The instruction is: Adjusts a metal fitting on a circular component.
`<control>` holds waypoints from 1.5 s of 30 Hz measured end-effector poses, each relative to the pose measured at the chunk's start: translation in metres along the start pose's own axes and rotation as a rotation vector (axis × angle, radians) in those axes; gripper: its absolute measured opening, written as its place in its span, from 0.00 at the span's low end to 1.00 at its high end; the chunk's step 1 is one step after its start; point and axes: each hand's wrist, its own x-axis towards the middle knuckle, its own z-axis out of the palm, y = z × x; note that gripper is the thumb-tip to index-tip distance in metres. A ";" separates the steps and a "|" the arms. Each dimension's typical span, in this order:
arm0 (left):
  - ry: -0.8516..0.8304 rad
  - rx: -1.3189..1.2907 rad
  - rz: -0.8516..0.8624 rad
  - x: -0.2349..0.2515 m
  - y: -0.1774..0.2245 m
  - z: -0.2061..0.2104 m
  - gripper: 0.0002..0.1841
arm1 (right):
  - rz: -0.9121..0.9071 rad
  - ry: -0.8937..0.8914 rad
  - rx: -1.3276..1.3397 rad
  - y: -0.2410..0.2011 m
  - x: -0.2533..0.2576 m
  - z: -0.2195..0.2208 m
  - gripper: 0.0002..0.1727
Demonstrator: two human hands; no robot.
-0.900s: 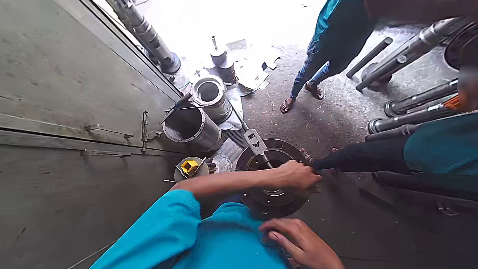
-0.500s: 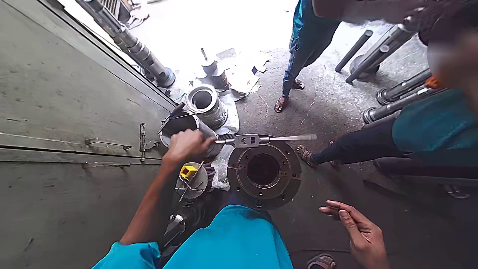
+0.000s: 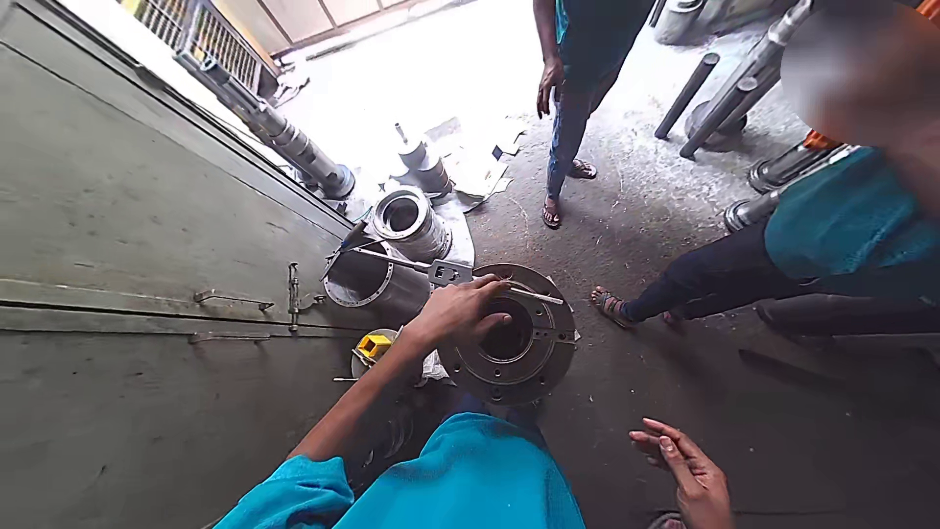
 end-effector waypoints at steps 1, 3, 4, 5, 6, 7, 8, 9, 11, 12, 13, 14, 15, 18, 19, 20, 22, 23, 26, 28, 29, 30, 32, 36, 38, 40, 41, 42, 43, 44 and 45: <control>0.016 -0.009 -0.008 0.007 0.003 0.000 0.27 | 0.032 0.021 0.009 0.006 -0.003 -0.006 0.20; -0.009 0.028 -0.039 0.025 0.022 0.005 0.24 | 0.060 0.056 0.026 0.014 -0.004 -0.015 0.20; -0.027 0.056 -0.044 0.037 0.036 0.013 0.22 | 0.071 0.066 0.031 0.017 -0.001 -0.018 0.20; -0.018 0.082 -0.062 0.048 0.052 0.025 0.19 | 0.081 0.079 0.037 0.018 0.002 -0.019 0.20; 0.030 0.087 -0.098 0.059 0.065 0.038 0.15 | 0.091 0.096 0.038 0.018 0.005 -0.020 0.20; 0.110 0.083 -0.135 0.068 0.073 0.048 0.13 | 0.097 0.107 0.033 0.017 0.009 -0.020 0.20; 0.215 0.074 -0.170 0.076 0.077 0.052 0.12 | 0.103 0.112 0.018 0.015 0.014 -0.019 0.20; 0.302 0.042 -0.205 0.083 0.077 0.048 0.11 | 0.106 0.106 0.003 0.014 0.018 -0.018 0.20; 0.324 -0.050 -0.329 0.104 0.075 0.026 0.16 | 0.109 0.082 -0.011 0.012 0.023 -0.014 0.20; 0.292 -0.064 -0.404 0.119 0.072 0.017 0.18 | 0.104 0.069 -0.019 0.013 0.024 -0.013 0.20; 0.273 -0.082 -0.433 0.125 0.070 0.011 0.20 | 0.097 0.051 -0.029 0.013 0.027 -0.011 0.20; 0.286 -0.097 -0.404 0.122 0.069 0.013 0.21 | 0.103 0.029 -0.038 0.013 0.029 -0.009 0.20; 0.313 -0.116 -0.324 0.109 0.071 0.022 0.22 | 0.116 0.013 -0.046 0.015 0.030 -0.007 0.20; 0.166 -0.137 -0.086 0.055 0.081 0.055 0.25 | 0.149 -0.004 -0.073 0.023 0.033 -0.006 0.20; 0.051 -0.130 -0.032 0.026 0.083 0.064 0.28 | 0.157 -0.009 -0.078 0.024 0.034 -0.005 0.20; -0.084 -0.104 -0.031 -0.007 0.080 0.073 0.32 | 0.164 -0.009 -0.074 0.025 0.035 -0.005 0.20; -0.337 -0.059 -0.266 -0.067 0.057 0.069 0.38 | 0.170 0.000 -0.075 0.025 0.036 -0.007 0.20; -0.354 -0.047 -0.436 -0.087 0.034 0.059 0.39 | 0.171 0.009 -0.077 0.025 0.036 -0.007 0.20; -0.161 -0.015 -0.825 -0.109 -0.037 0.025 0.39 | 0.179 0.028 -0.096 0.025 0.038 -0.006 0.20; 0.109 -0.033 -0.840 -0.090 -0.079 0.012 0.38 | 0.183 0.020 -0.118 0.021 0.045 -0.002 0.19; 0.225 -0.093 -0.795 -0.070 -0.095 0.003 0.40 | 0.183 0.009 -0.133 0.020 0.048 0.002 0.19; 0.290 -0.167 -0.764 -0.043 -0.104 -0.008 0.42 | 0.176 -0.010 -0.147 0.018 0.049 0.004 0.19; 0.334 -0.302 -0.712 0.015 -0.099 -0.027 0.39 | 0.132 -0.040 -0.171 0.013 0.053 0.010 0.19; 0.302 -0.248 -0.396 0.082 -0.036 -0.008 0.43 | 0.122 -0.073 -0.198 0.011 0.049 0.022 0.20; 0.394 -0.122 -0.141 0.072 -0.018 0.023 0.42 | 0.151 -0.077 -0.171 0.022 0.044 0.026 0.20; 0.459 -0.003 0.102 0.046 -0.016 0.044 0.38 | 0.210 -0.079 -0.146 0.039 0.039 0.030 0.19; 0.445 0.051 0.185 0.033 -0.019 0.049 0.38 | 0.244 -0.079 -0.146 0.046 0.036 0.032 0.19; 0.423 0.091 0.247 0.025 -0.022 0.048 0.37 | 0.273 -0.079 -0.154 0.052 0.033 0.033 0.19; 0.406 0.113 0.292 0.020 -0.026 0.045 0.35 | 0.300 -0.081 -0.160 0.056 0.032 0.035 0.19; 0.394 0.126 0.316 0.019 -0.028 0.042 0.33 | 0.325 -0.082 -0.165 0.059 0.030 0.035 0.19; 0.374 0.142 0.308 0.021 -0.028 0.039 0.32 | 0.342 -0.077 -0.163 0.060 0.029 0.035 0.18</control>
